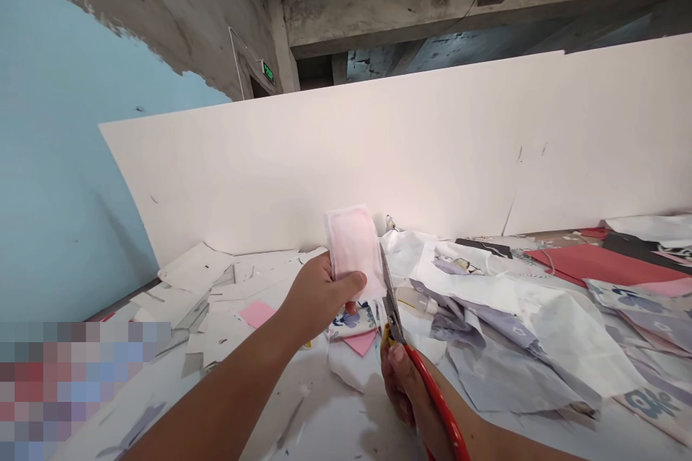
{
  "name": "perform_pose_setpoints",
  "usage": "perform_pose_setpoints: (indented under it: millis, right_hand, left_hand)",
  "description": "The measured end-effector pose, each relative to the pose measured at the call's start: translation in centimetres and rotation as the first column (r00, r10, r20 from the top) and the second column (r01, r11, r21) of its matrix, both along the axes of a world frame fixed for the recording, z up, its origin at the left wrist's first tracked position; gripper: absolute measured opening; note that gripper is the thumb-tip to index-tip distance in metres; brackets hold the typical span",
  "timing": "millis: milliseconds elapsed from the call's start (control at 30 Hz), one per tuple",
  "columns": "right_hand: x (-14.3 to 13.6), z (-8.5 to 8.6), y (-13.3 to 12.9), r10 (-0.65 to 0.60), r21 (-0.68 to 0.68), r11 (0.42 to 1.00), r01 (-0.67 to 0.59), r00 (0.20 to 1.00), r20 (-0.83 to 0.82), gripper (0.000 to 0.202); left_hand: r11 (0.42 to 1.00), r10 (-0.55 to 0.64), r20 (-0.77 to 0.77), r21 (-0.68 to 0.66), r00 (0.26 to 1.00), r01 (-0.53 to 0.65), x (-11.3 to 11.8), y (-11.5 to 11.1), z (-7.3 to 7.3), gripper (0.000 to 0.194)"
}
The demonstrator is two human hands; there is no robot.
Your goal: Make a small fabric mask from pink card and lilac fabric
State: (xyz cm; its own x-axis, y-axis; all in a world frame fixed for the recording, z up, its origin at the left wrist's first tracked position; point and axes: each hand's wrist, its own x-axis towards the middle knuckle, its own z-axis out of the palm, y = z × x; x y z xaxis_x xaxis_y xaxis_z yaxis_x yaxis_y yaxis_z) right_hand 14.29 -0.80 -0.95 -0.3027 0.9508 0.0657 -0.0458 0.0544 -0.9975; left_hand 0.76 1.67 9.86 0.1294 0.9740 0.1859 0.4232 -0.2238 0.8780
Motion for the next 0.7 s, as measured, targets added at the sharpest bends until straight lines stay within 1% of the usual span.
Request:
perform_pose_setpoints:
  millis: [100,200,300,533,700]
  right_hand:
    - [0.1,0.2,-0.2,-0.016,0.043,0.999,0.014,0.999,0.036,0.051]
    - [0.2,0.0,-0.1,-0.014,0.068,0.998,0.01,0.998,0.06,0.051]
    - [0.2,-0.1,0.0,-0.009,0.067,0.998,0.004,0.998,0.064,0.051]
    - [0.3,0.7,-0.3,-0.017,0.041,0.999,0.013,0.994,0.104,0.052]
    - [0.3,0.0,-0.2,-0.018,-0.002,1.0,0.018,1.0,0.016,0.05]
  left_hand:
    - [1.0,-0.025,0.017,-0.004,1.0,0.025,-0.2,0.3,-0.4,0.017]
    - [0.999,-0.042,0.034,0.0,0.999,0.042,-0.4,0.8,-0.9,0.017]
    - [0.998,-0.055,0.066,-0.001,0.996,0.055,-0.5,1.3,-1.3,0.018]
    - [0.998,-0.069,0.109,-0.007,0.992,0.07,-0.7,1.7,-1.8,0.017]
    - [0.998,-0.058,0.136,0.014,0.989,0.056,-0.8,1.8,-1.8,0.017]
